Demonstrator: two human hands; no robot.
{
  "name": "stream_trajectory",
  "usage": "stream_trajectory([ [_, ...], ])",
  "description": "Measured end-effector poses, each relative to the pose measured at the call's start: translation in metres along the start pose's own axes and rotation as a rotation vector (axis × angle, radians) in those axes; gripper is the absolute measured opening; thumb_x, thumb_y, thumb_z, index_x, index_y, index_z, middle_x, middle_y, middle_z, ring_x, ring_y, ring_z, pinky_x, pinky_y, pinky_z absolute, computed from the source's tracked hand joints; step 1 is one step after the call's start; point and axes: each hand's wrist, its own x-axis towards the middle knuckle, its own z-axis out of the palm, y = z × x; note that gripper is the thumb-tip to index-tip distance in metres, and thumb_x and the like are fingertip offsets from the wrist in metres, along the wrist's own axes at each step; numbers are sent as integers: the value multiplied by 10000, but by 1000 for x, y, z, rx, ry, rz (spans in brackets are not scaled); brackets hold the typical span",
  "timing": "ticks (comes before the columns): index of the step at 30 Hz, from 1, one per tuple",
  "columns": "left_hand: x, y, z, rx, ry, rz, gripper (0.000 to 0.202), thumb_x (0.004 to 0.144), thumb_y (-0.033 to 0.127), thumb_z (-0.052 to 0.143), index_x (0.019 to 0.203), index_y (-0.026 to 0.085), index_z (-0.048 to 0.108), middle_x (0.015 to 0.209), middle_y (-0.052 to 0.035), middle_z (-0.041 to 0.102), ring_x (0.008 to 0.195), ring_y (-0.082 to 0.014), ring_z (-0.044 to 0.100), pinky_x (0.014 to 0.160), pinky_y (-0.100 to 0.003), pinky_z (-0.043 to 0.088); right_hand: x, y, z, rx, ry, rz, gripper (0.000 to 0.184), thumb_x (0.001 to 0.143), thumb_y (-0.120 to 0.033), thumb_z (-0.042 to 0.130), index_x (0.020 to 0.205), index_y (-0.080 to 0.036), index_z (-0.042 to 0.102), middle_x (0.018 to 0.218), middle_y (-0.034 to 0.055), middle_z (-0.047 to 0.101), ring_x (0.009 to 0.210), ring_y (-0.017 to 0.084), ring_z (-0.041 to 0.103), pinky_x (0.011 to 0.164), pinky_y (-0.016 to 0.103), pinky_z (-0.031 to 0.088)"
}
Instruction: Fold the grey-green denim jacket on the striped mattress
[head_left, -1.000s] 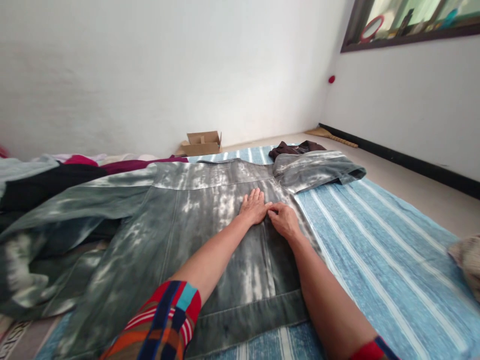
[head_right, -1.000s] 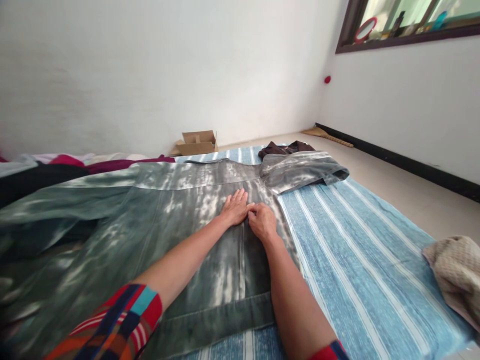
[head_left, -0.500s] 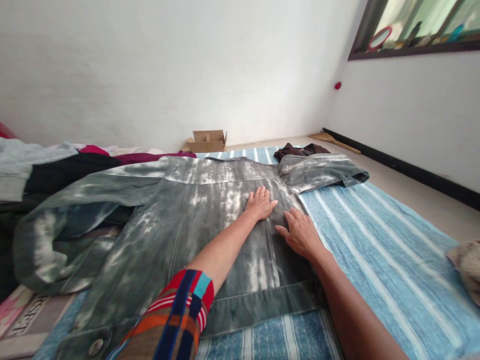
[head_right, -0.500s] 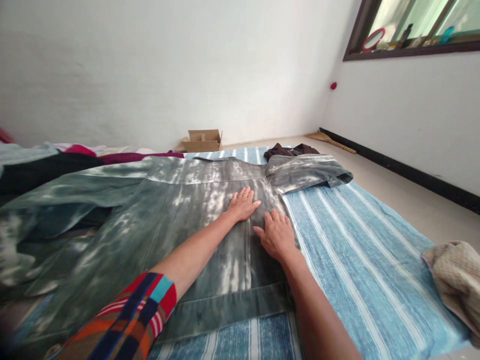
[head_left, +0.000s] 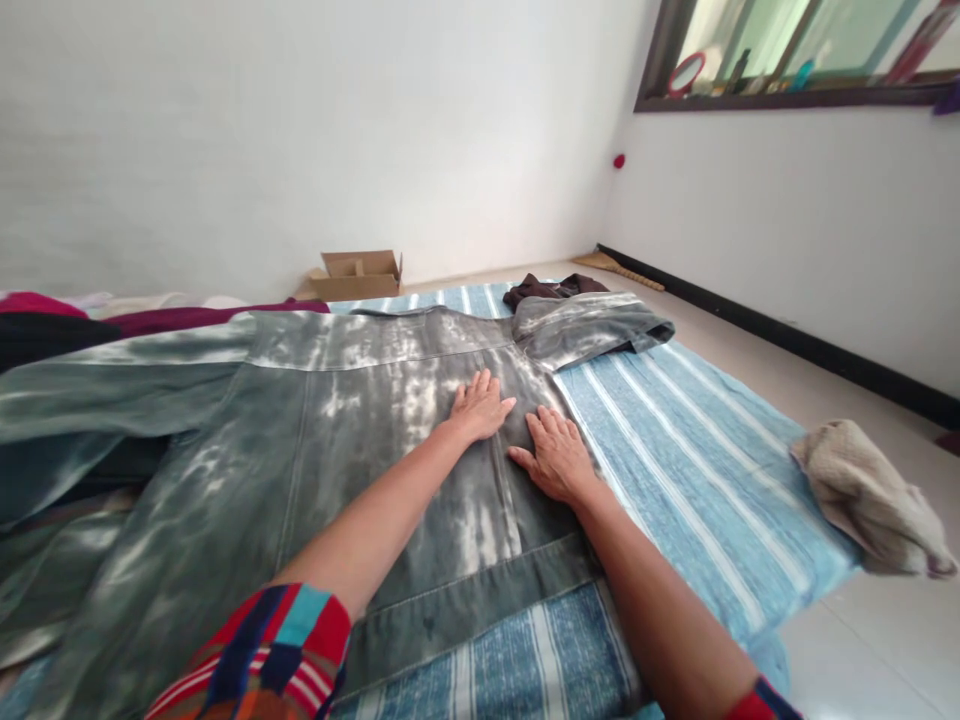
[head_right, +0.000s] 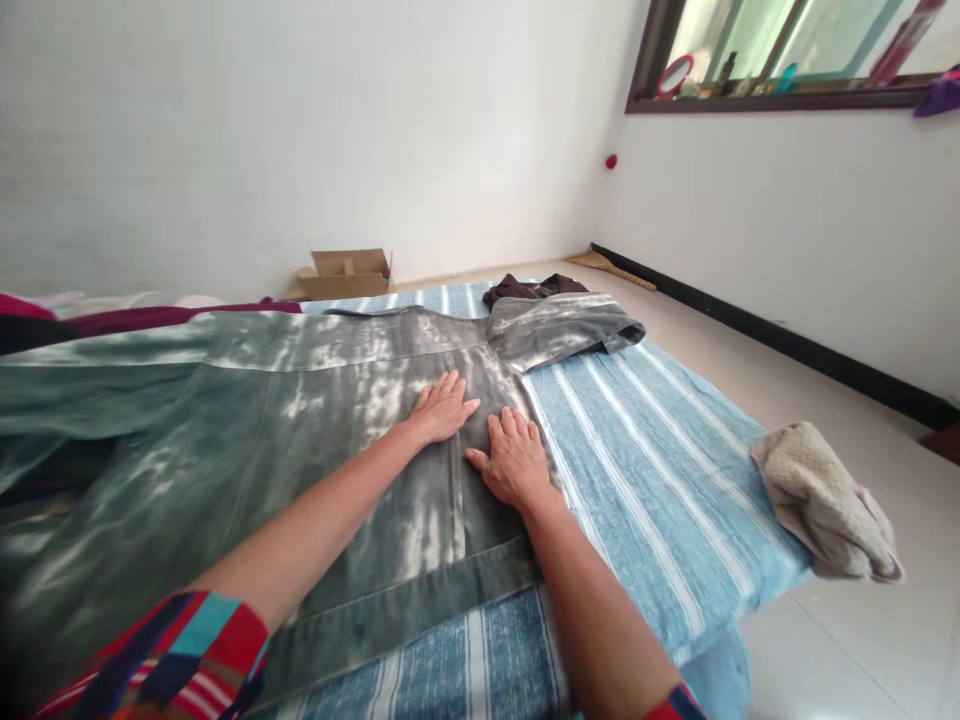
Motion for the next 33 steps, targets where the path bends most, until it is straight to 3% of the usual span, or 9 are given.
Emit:
stream_trajectory([
  [9, -42, 0, 18, 112, 46, 92, 664, 927, 490, 217, 1432, 64, 282, 1527, -144, 179, 1413, -255, 126, 1112, -470, 171, 3, 0, -8, 21, 50, -11, 538, 923, -538, 348, 1290, -161, 454, 1404, 140, 404, 1309, 281, 315, 1022, 439, 274],
  [20, -39, -4, 26, 169, 106, 122, 633, 939, 457, 201, 1429, 69, 300, 1523, -141, 202, 1409, -259, 151, 1106, -476, 188, 4, -1, -11, 29, 126, 4, 433, 934, -539, 318, 1118, -215, 539, 1226, 89, 532, 1188, 239, 414, 985, 408, 288],
  [33, -41, -3, 24, 181, 116, 114, 656, 938, 505, 192, 1427, 84, 308, 1522, -136, 209, 1405, -254, 171, 1105, -463, 198, 7, 2, -9, 47, 163, 78, 420, 927, -507, 371, 1128, -183, 548, 1186, 109, 556, 1182, 243, 412, 1023, 439, 236],
])
